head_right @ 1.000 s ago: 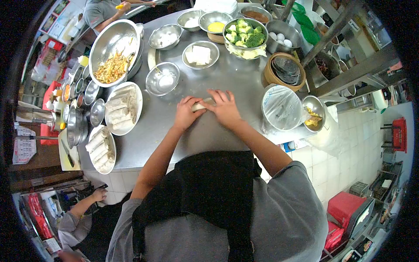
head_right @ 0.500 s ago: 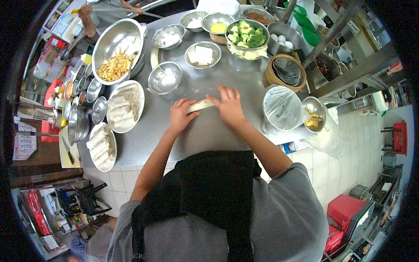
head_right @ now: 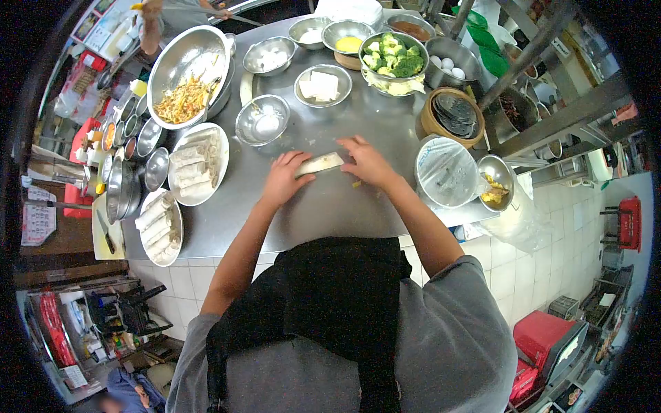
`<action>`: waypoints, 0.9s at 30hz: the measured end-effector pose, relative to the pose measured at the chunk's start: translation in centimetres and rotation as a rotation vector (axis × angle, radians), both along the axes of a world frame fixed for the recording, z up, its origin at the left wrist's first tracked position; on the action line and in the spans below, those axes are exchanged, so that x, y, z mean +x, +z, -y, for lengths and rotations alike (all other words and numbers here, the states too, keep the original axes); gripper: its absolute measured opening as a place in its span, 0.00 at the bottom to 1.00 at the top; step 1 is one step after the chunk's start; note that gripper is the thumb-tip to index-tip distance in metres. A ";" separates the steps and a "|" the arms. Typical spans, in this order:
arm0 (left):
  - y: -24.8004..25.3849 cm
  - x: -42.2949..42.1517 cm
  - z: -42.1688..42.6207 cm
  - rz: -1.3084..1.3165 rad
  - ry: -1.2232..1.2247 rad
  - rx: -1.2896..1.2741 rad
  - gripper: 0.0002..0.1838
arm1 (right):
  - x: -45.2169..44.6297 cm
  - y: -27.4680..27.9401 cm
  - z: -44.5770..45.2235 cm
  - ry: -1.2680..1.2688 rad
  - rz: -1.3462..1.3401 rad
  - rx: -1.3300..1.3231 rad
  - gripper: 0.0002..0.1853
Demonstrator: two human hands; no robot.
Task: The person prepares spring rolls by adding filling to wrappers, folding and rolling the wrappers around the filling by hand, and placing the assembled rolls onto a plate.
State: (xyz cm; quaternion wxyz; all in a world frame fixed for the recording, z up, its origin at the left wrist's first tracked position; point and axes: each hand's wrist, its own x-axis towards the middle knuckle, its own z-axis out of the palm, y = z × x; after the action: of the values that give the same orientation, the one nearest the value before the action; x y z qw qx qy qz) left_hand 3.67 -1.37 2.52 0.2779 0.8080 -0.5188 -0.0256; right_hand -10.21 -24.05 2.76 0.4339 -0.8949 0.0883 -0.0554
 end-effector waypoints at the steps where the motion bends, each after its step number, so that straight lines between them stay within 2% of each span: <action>1: -0.3 0.2 0.5 -0.022 -0.024 0.014 0.30 | 0.1 0.1 0.0 0.059 0.002 -0.001 0.34; 4: -0.8 0.5 1.8 -0.065 -0.081 0.039 0.30 | 1.1 -0.1 0.1 0.198 0.021 -0.040 0.34; 7: -0.9 0.6 2.5 -0.103 -0.090 0.045 0.28 | 2.4 -0.7 0.3 0.297 0.181 -0.137 0.29; 10: -1.0 0.8 2.7 -0.171 -0.089 0.048 0.26 | 3.3 -1.2 0.6 0.350 0.101 -0.139 0.24; 16: -0.4 1.1 2.5 -0.301 -0.083 -0.012 0.24 | 4.0 -0.3 1.3 0.371 0.107 -0.054 0.21; 18: 0.3 1.1 2.2 -0.418 -0.061 0.001 0.23 | 4.2 0.2 1.3 0.340 0.054 0.194 0.22; 21: 0.6 1.3 1.6 -0.967 -0.005 -0.022 0.20 | 4.5 1.6 1.3 0.271 -0.077 0.513 0.23; 25: 1.5 0.8 0.7 -1.414 0.057 -0.169 0.22 | 4.6 1.9 1.0 0.179 -0.145 0.835 0.24; 27: 1.9 0.3 0.2 -1.590 0.072 -0.267 0.24 | 4.3 2.2 0.1 0.172 -0.149 0.776 0.25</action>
State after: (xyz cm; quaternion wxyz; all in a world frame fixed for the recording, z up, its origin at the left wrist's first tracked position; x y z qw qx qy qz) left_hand 4.01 -1.53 4.43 0.6587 0.5242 -0.1381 -0.5218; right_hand -5.95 -24.14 4.96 0.7350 -0.6703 0.0585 0.0837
